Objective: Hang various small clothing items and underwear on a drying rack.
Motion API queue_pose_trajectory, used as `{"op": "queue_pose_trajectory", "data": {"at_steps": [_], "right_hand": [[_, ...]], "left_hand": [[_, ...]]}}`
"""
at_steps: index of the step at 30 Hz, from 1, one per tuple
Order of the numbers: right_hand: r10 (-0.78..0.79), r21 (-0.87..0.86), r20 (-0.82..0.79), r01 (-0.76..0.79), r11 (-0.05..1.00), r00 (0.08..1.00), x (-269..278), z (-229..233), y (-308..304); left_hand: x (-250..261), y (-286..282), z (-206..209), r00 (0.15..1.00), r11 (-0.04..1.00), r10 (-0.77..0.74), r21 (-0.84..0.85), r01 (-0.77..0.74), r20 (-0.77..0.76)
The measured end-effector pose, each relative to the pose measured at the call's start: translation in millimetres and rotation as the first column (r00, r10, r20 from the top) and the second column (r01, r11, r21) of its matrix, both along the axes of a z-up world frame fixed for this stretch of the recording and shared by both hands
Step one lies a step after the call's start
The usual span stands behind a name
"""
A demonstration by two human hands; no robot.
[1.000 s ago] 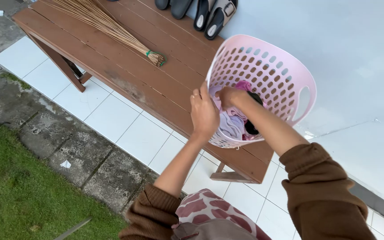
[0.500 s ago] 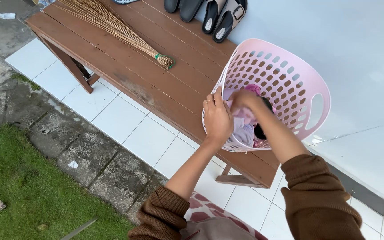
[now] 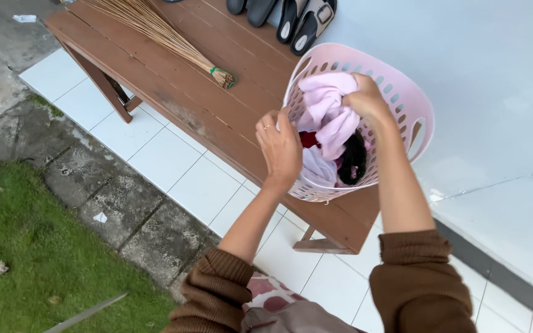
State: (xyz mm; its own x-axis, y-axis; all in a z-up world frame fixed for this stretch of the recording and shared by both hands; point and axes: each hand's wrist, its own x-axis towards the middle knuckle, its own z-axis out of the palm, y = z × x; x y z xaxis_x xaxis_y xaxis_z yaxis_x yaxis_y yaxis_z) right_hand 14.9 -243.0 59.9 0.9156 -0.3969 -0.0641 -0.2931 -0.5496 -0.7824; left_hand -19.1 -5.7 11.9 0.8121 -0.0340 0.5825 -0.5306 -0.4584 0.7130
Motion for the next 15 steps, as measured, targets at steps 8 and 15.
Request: {"op": "queue_pose_trajectory", "data": {"at_steps": [8,15], "right_hand": [[0.015,0.718,0.520,-0.446,0.535,0.854,-52,50,52],[0.264,0.729,0.623,-0.669,0.145,0.736,-63,70,102]], "left_hand": [[-29,-7,4,0.999,0.999,-0.003,0.054,0.001,0.039],[-26,38,-27,0.592,0.457,-0.779,-0.832,0.314,-0.204]]}}
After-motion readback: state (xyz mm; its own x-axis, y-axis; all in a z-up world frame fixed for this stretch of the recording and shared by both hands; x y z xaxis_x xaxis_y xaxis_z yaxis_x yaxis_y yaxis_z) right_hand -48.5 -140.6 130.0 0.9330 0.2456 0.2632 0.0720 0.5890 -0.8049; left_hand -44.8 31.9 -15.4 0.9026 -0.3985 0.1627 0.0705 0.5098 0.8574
